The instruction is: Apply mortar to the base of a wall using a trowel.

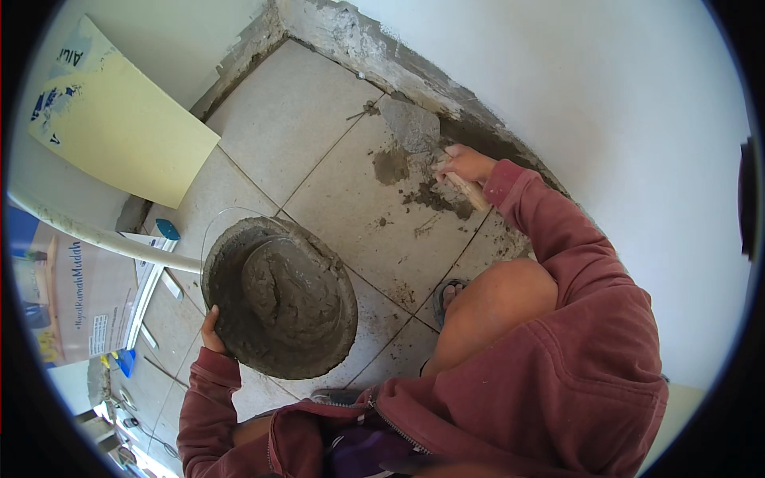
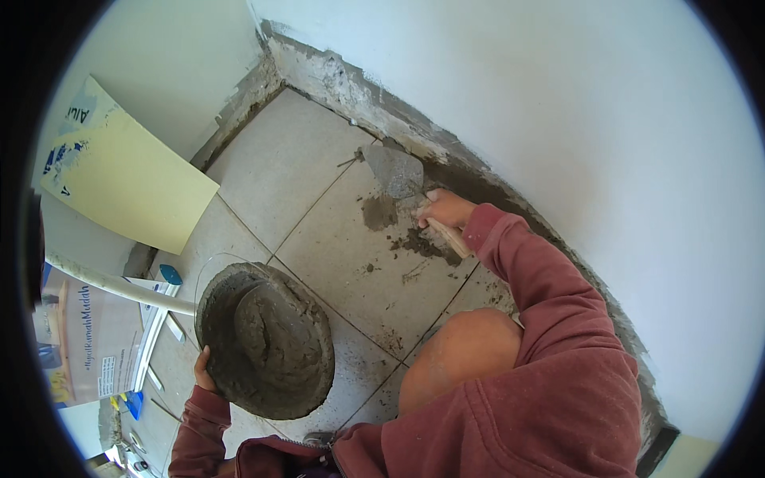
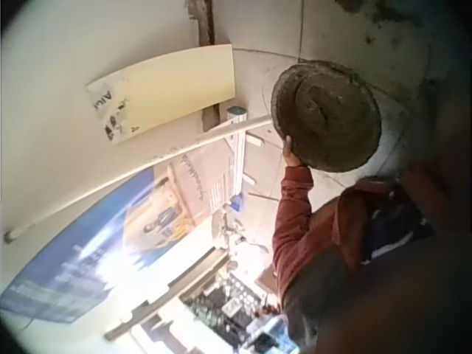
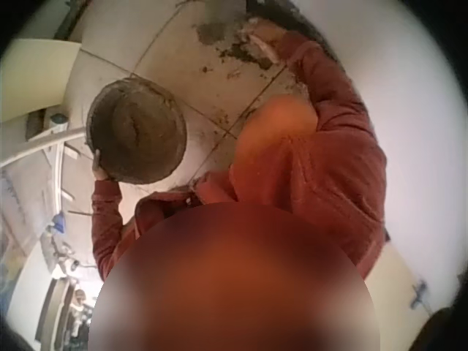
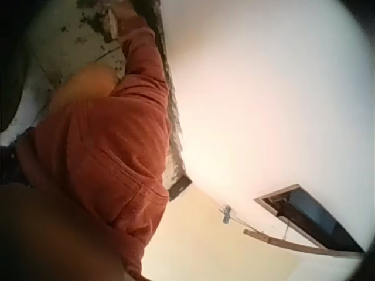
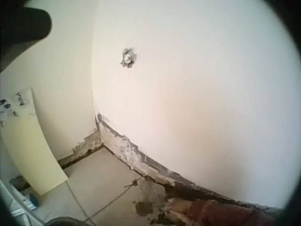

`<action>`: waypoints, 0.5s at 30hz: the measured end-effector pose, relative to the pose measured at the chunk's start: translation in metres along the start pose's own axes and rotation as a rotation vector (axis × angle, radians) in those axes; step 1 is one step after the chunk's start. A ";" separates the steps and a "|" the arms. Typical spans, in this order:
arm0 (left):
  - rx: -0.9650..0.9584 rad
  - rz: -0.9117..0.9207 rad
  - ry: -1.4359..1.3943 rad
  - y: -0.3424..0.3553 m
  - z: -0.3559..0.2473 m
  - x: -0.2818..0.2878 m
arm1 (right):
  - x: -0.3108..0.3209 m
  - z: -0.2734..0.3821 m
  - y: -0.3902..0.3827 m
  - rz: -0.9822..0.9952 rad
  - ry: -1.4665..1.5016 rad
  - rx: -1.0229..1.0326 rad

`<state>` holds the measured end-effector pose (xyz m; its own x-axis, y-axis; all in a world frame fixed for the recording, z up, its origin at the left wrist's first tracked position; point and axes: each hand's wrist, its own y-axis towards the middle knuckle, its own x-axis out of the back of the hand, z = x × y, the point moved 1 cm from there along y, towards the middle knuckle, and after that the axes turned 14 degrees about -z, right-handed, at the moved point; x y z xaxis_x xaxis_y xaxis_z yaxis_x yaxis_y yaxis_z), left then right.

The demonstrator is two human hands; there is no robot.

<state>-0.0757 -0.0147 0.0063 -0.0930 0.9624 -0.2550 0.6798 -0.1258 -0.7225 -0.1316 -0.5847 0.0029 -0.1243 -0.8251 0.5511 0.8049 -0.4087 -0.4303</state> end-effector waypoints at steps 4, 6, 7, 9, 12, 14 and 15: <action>-0.106 -0.034 0.177 0.010 -0.001 0.013 | -0.018 0.027 0.039 -0.259 -0.617 0.101; -0.134 -0.041 0.228 0.008 -0.003 0.011 | -0.032 0.024 0.064 -0.348 -0.610 0.108; -0.149 -0.054 0.273 0.008 -0.003 0.013 | -0.040 0.024 0.072 -0.426 -0.613 0.110; -0.159 -0.080 0.313 0.010 -0.002 0.023 | -0.054 0.030 0.075 -0.277 -0.629 0.115; -0.189 -0.117 0.252 0.013 0.003 0.032 | -0.062 0.038 0.047 -0.083 -0.542 0.141; -0.154 -0.112 0.222 0.013 0.002 0.028 | -0.062 0.020 0.024 -0.046 -0.439 0.140; -0.124 -0.113 0.183 0.012 0.003 0.026 | -0.064 0.001 0.021 -0.102 -0.399 0.128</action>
<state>-0.0721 0.0081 -0.0103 -0.0482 0.9977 -0.0481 0.7574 0.0051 -0.6529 -0.1065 -0.5400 -0.0408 0.0069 -0.5574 0.8302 0.8687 -0.4079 -0.2811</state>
